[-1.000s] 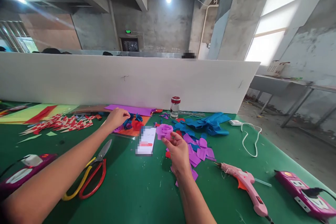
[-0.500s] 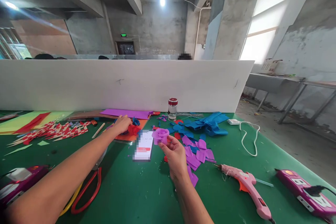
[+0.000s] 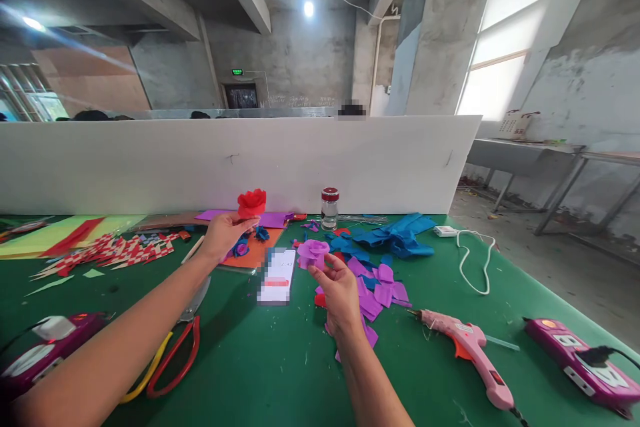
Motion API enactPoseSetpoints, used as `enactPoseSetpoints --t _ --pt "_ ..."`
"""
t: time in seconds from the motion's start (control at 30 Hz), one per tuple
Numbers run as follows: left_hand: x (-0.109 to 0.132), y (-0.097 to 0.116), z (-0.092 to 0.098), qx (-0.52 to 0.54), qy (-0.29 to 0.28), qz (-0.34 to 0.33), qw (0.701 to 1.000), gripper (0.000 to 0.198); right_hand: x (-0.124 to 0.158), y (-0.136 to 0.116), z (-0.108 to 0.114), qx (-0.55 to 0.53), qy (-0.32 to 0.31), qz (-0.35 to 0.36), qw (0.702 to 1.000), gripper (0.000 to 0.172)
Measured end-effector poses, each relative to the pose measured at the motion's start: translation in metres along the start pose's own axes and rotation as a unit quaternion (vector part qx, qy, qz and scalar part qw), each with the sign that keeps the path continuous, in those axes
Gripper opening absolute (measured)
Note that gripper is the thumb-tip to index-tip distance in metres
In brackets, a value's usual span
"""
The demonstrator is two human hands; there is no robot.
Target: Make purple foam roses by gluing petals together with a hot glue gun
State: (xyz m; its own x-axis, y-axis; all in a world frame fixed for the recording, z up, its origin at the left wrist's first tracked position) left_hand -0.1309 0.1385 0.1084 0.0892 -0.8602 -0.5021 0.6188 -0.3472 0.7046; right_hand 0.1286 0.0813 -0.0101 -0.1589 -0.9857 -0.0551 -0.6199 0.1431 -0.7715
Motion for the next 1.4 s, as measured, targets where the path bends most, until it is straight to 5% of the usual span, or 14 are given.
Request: enactPoseSetpoints --t 0.17,0.43,1.13,1.4 --pt "0.062 0.019 -0.044 0.307 -0.141 0.212 0.917 0.018 0.001 -0.002 -0.001 0.006 -0.01 0.007 1.0 0.055" --pt "0.1 0.014 -0.067 0.388 -0.197 0.324 0.84 0.011 0.002 -0.001 -0.004 0.002 -0.029 0.002 1.0 0.052" --pt "0.105 0.005 -0.066 0.346 -0.208 0.304 0.863 0.016 0.004 -0.003 -0.007 -0.011 -0.041 -0.007 0.999 0.048" --pt "0.082 -0.018 -0.056 0.269 -0.166 0.274 0.908 0.018 0.003 -0.003 -0.002 -0.003 -0.017 -0.004 1.0 0.057"
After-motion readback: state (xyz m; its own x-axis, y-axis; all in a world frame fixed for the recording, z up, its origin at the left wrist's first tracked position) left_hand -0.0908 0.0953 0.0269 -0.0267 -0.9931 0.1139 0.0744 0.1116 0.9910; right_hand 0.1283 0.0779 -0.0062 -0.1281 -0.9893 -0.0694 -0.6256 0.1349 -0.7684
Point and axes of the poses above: each hand's wrist, its own x-axis away from the middle knuckle, its own z-axis out of the back of the hand, y = z × x, the point moved 8 cm from there along -x, towards the middle knuckle, and after that the axes turned 7 degrees about -x, right-handed, at the moved point
